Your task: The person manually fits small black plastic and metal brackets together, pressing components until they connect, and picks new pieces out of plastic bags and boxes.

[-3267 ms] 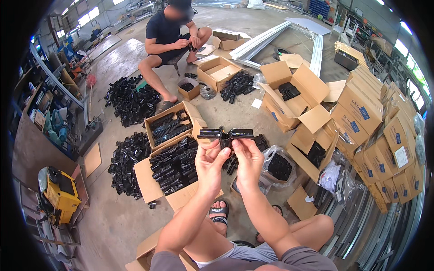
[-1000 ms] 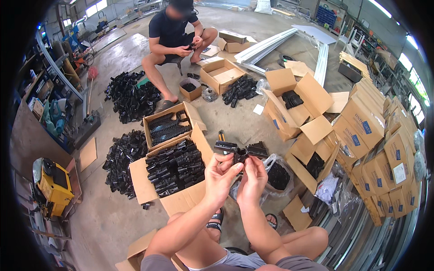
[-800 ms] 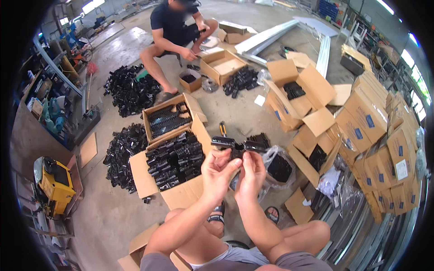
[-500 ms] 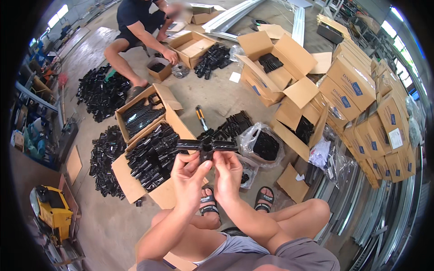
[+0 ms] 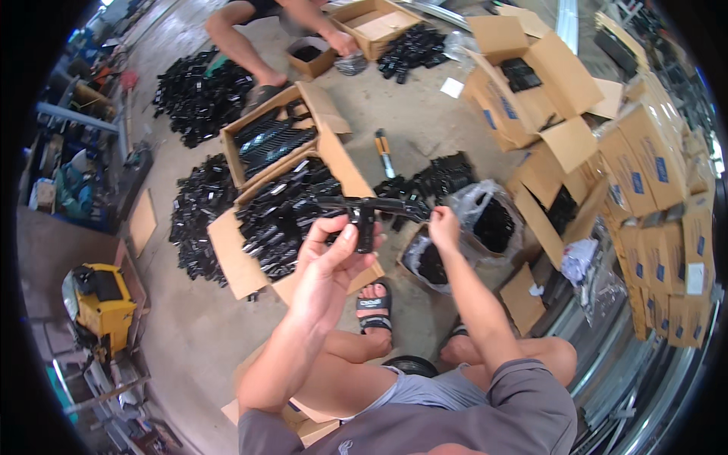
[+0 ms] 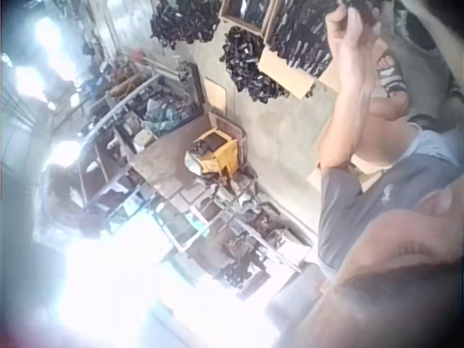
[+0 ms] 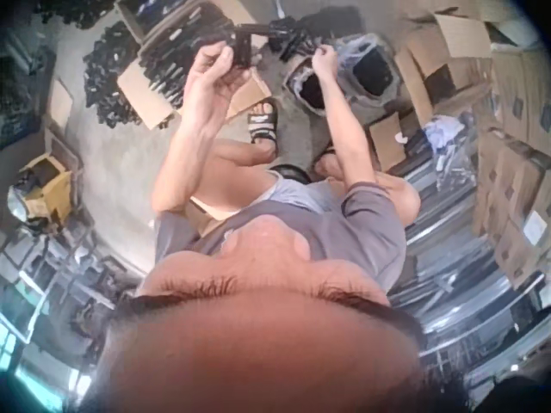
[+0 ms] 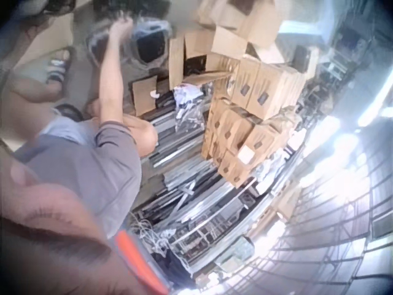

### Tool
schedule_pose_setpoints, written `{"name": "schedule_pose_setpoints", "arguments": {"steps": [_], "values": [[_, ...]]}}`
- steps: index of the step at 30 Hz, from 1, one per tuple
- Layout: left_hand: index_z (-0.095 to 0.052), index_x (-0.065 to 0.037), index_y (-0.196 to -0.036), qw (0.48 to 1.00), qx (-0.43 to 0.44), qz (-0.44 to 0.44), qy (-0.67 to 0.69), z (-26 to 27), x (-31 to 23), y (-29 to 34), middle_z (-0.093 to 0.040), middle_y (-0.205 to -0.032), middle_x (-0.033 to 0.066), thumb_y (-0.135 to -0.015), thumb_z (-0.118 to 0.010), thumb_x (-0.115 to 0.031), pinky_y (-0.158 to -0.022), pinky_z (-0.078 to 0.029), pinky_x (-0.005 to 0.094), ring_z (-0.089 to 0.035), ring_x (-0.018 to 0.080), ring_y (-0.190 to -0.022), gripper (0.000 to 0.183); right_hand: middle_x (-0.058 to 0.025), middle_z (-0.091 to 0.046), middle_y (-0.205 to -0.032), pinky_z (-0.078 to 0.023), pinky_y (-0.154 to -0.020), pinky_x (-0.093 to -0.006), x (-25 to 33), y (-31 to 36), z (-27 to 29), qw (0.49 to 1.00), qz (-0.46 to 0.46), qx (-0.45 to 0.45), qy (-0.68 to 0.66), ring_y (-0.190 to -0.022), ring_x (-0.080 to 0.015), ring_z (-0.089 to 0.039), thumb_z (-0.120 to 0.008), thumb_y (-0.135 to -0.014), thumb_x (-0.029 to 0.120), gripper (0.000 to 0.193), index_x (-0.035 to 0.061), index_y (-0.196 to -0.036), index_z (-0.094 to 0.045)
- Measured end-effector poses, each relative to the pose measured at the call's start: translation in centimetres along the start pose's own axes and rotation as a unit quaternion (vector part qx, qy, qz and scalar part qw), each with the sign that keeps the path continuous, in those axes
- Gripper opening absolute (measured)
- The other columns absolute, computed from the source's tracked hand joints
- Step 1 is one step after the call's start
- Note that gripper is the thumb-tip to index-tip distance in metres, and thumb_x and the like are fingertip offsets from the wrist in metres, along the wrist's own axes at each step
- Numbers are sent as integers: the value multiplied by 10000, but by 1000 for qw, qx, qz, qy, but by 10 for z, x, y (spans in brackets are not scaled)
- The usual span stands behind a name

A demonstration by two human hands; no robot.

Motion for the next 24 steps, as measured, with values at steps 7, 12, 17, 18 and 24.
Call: {"name": "schedule_pose_setpoints", "arguments": {"steps": [7,12,17,18,24], "values": [[-536,-158,-1146,988,89,1,124,-8,-9,-7,-636,-1197,153,-984,-570,-266,-773,-532,265,-656,225,-1043,199,-233,-662,-1110,-503,-918,-477,-30,-41,-31,962,-112,113,221,-1069,-391,-634,-599,-869,212,311,-10,-1086,-625],[-512,-180,-1165,983,106,10,152,-7,-6,-9,-630,-1200,149,-973,-587,-283,-779,-520,284,-654,228,-1037,230,-215,-666,-1138,-505,-934,-471,-34,-49,-36,953,-155,135,221,-1105,-377,-626,-628,-865,226,288,26,-1067,-670],[-502,-162,-1174,983,103,21,150,-9,-3,-14,-635,-1180,138,-978,-577,-298,-758,-518,274,-656,207,-1031,250,-199,-683,-1103,-531,-888,-466,-43,-60,-40,949,-120,127,263,-1048,-373,-655,-585,-883,183,247,36,-1062,-671],[-502,-162,-1174,983,102,21,151,-7,-3,-15,-635,-1180,138,-978,-577,-298,-758,-518,274,-656,207,-1031,250,-209,-684,-1089,-532,-881,-470,-43,-60,-40,950,-117,125,262,-1041,-378,-656,-583,-881,177,245,27,-1056,-665],[-510,-158,-1165,981,120,26,149,-15,0,-13,-640,-1173,128,-970,-591,-305,-754,-515,262,-662,187,-1012,257,-265,-672,-1026,-522,-853,-506,-18,-48,-10,978,-87,38,185,-984,-437,-647,-538,-901,140,223,-21,-1045,-596]]}}
Point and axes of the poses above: each hand's wrist, its own y-axis away from the middle knuckle, its own z-axis out of the back of the hand, x = y × z, the point moved 9 cm from there along -y, towards the middle knuckle
